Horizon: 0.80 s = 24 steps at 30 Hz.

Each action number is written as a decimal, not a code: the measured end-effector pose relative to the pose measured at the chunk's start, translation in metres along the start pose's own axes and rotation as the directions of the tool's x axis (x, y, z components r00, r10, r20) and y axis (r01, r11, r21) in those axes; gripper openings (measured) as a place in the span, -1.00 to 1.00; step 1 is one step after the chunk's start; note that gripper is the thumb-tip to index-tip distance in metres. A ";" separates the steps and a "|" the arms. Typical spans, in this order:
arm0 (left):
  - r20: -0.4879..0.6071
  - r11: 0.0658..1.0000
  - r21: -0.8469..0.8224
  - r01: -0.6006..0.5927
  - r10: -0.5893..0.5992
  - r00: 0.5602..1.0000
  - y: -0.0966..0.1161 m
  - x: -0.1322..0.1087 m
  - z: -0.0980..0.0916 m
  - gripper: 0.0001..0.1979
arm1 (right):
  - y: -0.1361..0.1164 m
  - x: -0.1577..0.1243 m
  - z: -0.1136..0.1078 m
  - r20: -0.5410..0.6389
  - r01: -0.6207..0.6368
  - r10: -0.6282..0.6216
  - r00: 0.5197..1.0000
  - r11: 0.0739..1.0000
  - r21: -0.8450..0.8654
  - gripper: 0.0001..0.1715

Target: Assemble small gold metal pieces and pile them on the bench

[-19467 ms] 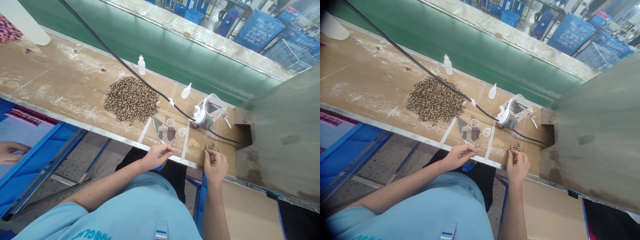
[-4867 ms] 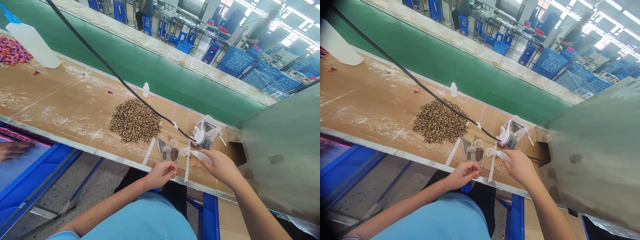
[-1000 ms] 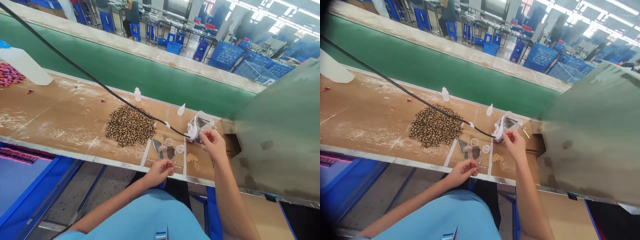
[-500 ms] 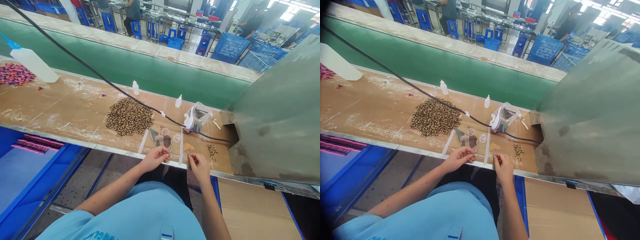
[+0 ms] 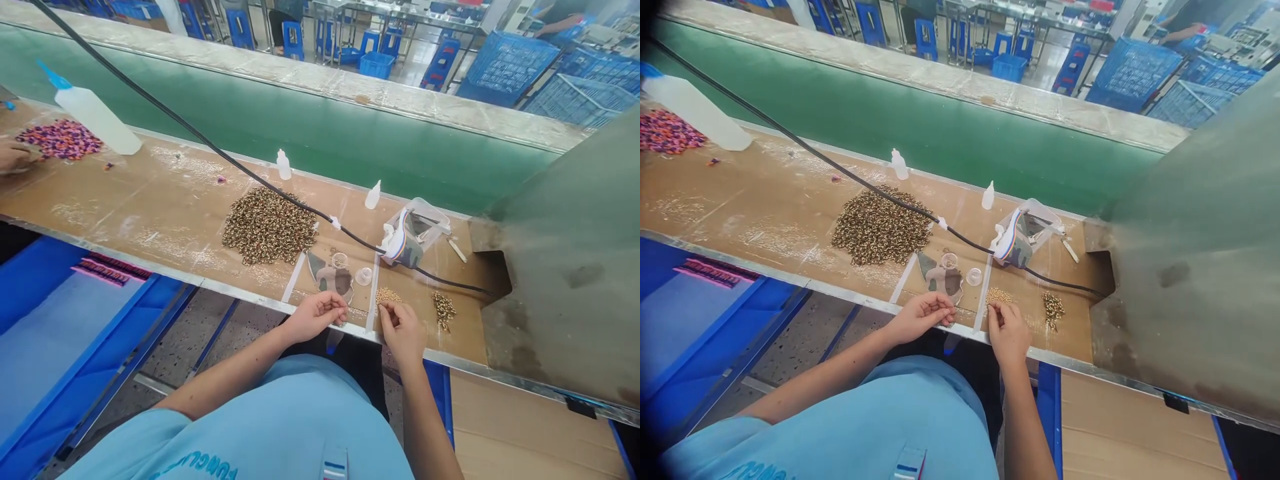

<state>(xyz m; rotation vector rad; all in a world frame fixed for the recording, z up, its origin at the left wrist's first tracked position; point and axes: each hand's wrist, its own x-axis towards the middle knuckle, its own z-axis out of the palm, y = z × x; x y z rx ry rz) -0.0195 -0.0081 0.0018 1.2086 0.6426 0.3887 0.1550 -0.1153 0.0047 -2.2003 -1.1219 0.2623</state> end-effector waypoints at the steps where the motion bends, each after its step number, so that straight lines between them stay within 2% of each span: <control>1: 0.002 1.000 -0.004 -0.001 0.001 1.000 0.000 0.000 0.000 -0.65 | -0.001 0.000 0.000 -0.004 -0.005 0.005 1.000 1.000 -0.001 -0.48; 14: 0.021 0.999 -0.032 0.005 -0.005 1.000 0.000 -0.001 -0.001 -0.70 | -0.007 -0.001 -0.003 0.009 -0.015 0.015 1.000 1.000 -0.023 -0.47; 24: 0.042 1.000 -0.019 0.002 -0.001 0.999 0.005 -0.003 -0.002 -0.73 | -0.011 -0.002 0.000 -0.050 -0.014 0.012 0.999 0.999 -0.051 -0.49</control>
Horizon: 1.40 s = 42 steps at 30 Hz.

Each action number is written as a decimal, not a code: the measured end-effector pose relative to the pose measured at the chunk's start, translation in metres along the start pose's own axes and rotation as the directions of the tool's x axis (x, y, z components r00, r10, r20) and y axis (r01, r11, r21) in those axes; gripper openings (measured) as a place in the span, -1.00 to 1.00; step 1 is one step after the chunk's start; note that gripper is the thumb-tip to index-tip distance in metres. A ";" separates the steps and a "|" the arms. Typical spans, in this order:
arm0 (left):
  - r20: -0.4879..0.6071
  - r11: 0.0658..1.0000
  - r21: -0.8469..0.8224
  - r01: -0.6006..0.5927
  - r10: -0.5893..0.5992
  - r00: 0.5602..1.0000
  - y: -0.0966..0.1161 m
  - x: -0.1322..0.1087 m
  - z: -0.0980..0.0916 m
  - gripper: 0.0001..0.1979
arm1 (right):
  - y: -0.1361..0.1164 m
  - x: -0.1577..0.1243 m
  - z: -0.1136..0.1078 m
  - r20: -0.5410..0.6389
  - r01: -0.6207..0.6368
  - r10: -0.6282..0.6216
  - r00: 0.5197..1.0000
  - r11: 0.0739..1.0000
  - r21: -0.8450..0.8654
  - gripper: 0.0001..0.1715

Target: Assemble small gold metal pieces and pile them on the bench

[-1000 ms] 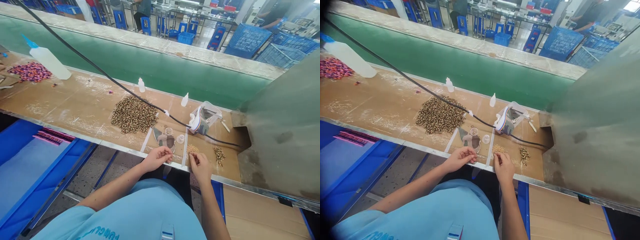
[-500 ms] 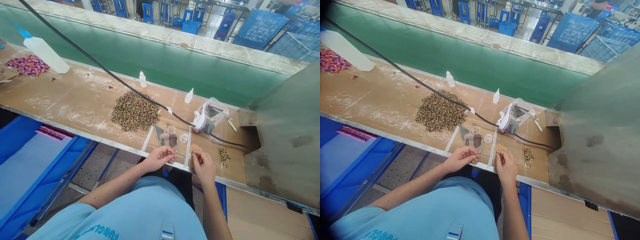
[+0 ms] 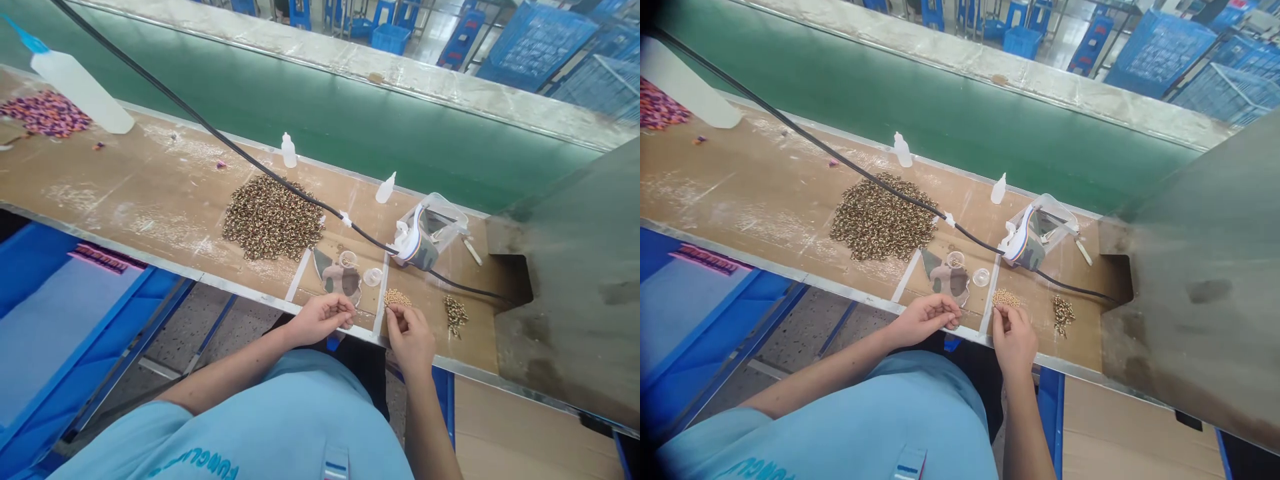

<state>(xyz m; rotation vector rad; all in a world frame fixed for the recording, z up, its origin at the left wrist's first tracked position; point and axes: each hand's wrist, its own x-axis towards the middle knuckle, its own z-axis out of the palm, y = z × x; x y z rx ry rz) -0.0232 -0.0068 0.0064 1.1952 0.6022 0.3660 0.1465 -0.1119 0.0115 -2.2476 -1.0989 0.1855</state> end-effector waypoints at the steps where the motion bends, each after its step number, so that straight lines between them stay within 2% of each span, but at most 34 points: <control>1: 0.000 1.000 -0.005 -0.001 0.001 1.000 0.000 0.000 0.000 -0.73 | -0.001 0.000 0.000 -0.004 0.004 -0.004 1.000 1.000 -0.006 -0.49; 6: -0.011 0.999 -0.036 -0.031 0.031 0.999 -0.002 0.000 0.002 -0.71 | -0.001 -0.001 0.004 -0.041 0.075 -0.077 0.996 0.996 -0.055 -0.46; 10: 0.002 0.995 -0.084 -0.053 0.054 0.999 -0.007 0.003 0.003 -0.66 | 0.009 0.003 0.008 -0.067 0.136 -0.144 0.987 0.984 -0.113 -0.42; 16: -0.031 0.987 -0.139 -0.080 0.077 0.997 -0.006 0.003 0.003 -0.60 | 0.014 0.003 0.005 -0.074 0.154 -0.157 0.985 0.987 -0.039 -0.44; 22: -0.017 0.976 -0.216 -0.011 0.008 1.000 0.006 0.000 0.009 -0.57 | 0.003 -0.004 0.002 -0.100 0.231 -0.220 0.970 0.965 0.121 -0.58; 28: -0.020 0.944 -0.319 0.090 -0.101 0.995 0.015 0.002 0.024 -0.53 | -0.021 -0.008 -0.004 -0.119 0.363 -0.344 0.931 0.904 0.225 -0.78; 34: -0.001 0.899 -0.396 0.185 -0.202 0.979 0.022 0.002 0.028 -0.54 | -0.037 -0.008 -0.005 -0.088 0.448 -0.440 0.894 0.862 0.236 -0.84; 42: -0.002 0.868 -0.459 0.192 -0.218 0.976 0.024 -0.001 0.028 -0.56 | -0.037 -0.013 -0.002 -0.100 0.483 -0.472 0.876 0.852 0.202 -0.88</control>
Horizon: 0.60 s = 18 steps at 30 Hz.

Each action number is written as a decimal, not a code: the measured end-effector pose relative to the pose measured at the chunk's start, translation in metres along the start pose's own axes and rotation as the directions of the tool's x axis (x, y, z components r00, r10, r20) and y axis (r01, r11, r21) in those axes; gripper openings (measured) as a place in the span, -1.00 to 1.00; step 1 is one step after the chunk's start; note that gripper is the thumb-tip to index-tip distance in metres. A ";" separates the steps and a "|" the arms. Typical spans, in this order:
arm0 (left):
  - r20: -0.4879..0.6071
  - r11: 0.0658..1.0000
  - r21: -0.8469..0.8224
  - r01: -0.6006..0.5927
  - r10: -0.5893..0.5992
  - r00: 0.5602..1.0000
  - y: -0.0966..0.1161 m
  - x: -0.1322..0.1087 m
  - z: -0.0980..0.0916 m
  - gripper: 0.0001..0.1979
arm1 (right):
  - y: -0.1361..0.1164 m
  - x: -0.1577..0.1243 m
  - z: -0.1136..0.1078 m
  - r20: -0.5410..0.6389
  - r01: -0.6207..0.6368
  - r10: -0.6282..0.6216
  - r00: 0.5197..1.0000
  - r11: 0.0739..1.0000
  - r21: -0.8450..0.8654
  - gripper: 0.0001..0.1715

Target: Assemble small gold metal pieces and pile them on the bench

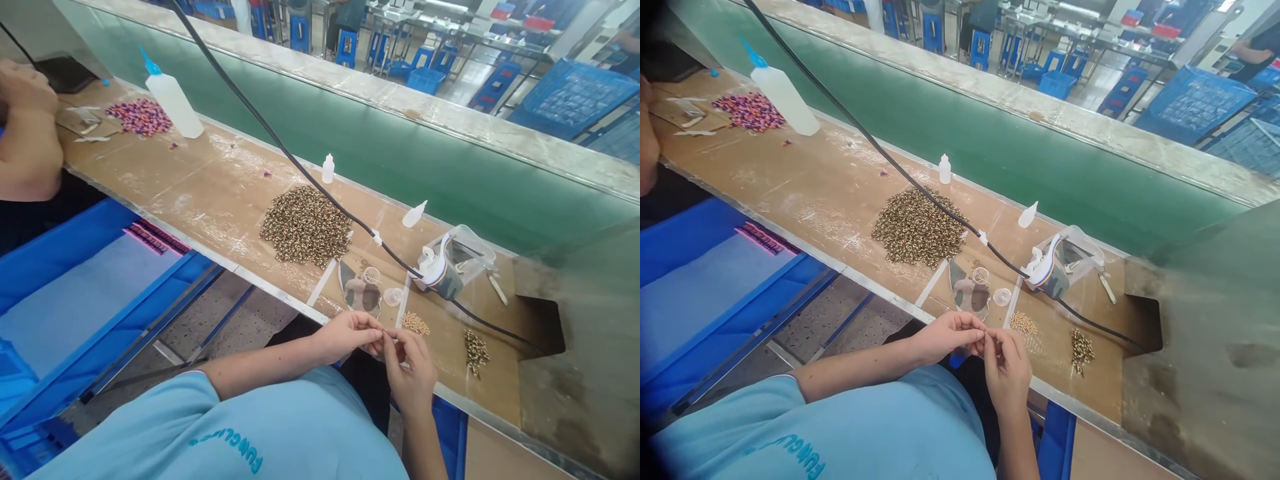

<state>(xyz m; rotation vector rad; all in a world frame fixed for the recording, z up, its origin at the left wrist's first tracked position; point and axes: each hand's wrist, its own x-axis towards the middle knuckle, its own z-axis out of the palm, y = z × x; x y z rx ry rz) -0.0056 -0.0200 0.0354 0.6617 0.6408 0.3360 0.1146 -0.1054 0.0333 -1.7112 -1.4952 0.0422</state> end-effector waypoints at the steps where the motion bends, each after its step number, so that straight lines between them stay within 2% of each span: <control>1: -0.004 1.000 -0.007 0.002 -0.002 1.000 0.000 0.000 0.000 -0.56 | 0.000 0.000 0.000 -0.004 -0.003 0.003 1.000 1.000 -0.001 -0.88; 11: 0.002 1.000 0.003 -0.026 0.026 1.000 -0.003 -0.001 0.001 -0.60 | 0.001 -0.008 0.001 0.025 -0.099 0.098 0.995 0.994 0.042 -0.89; 18: -0.029 0.998 -0.059 0.019 -0.021 0.999 -0.007 0.000 -0.001 -0.60 | 0.003 -0.011 0.002 0.018 -0.081 0.081 0.997 0.997 0.004 -0.88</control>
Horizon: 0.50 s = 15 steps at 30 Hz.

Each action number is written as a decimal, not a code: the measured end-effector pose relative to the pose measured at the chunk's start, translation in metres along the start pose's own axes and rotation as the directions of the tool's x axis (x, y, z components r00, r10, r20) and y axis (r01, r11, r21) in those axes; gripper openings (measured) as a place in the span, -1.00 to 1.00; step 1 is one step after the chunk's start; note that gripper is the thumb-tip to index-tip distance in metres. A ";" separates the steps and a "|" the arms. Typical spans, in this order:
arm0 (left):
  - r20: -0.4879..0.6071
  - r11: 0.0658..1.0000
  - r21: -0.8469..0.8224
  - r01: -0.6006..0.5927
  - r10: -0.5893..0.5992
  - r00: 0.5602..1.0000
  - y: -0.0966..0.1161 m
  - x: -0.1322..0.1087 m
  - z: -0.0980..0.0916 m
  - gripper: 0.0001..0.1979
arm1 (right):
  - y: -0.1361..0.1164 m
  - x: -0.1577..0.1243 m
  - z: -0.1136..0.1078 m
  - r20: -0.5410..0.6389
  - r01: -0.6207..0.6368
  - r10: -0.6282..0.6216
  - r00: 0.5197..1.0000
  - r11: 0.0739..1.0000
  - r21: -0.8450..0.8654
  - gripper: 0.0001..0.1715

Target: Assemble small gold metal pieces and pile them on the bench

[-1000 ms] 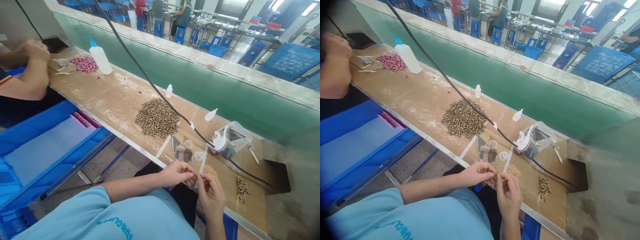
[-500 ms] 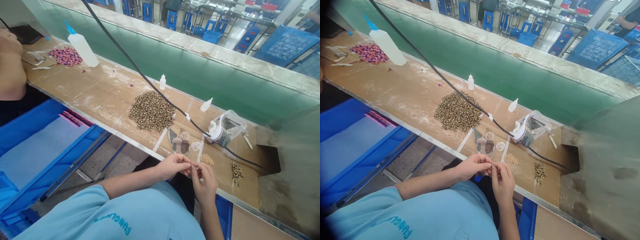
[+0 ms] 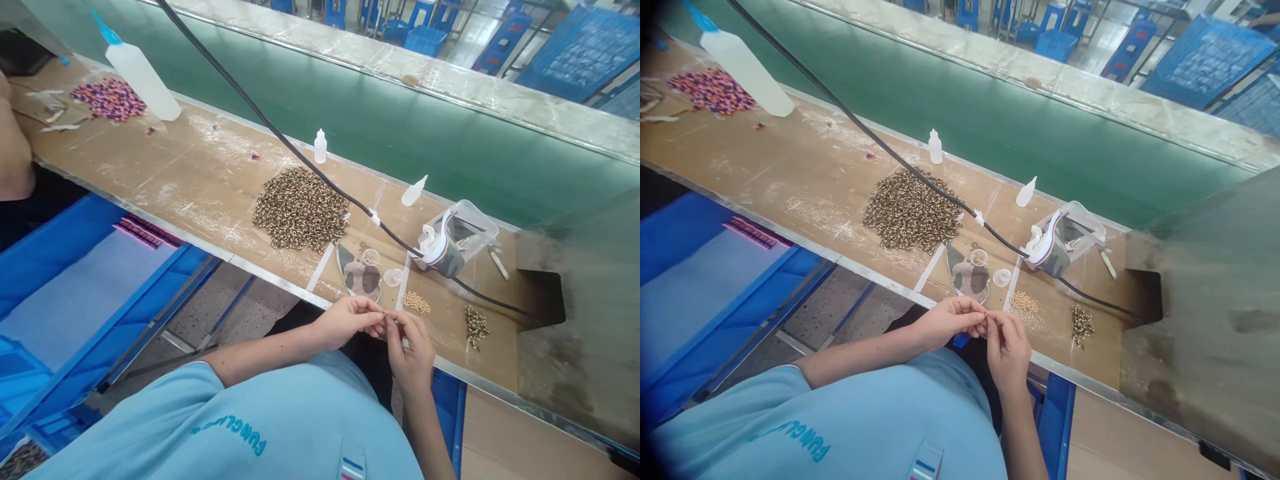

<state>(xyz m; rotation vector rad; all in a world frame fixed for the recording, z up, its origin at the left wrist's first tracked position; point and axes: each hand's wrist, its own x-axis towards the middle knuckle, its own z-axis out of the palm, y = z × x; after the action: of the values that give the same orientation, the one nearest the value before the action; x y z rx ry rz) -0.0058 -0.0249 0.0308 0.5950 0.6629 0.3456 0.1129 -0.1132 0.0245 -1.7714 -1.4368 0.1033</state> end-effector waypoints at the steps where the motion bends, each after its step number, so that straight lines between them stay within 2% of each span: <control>1: -0.008 1.000 -0.011 0.005 -0.005 1.000 0.000 0.000 0.000 -0.59 | 0.000 0.000 0.000 0.003 0.006 -0.006 1.000 1.000 -0.001 -0.87; 8: -0.019 1.000 -0.013 0.009 -0.010 1.000 0.001 -0.001 -0.001 -0.56 | -0.002 -0.001 0.000 0.028 0.026 -0.027 0.999 1.000 0.007 -0.83; 15: -0.006 0.999 0.048 -0.009 0.009 1.000 0.003 -0.003 -0.001 -0.57 | -0.002 -0.001 -0.002 0.009 -0.047 0.047 0.999 0.997 0.060 -0.89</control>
<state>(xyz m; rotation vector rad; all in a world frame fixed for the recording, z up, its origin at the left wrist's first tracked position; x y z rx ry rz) -0.0089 -0.0233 0.0330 0.6426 0.6763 0.3411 0.1117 -0.1152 0.0264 -1.7580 -1.3838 0.1767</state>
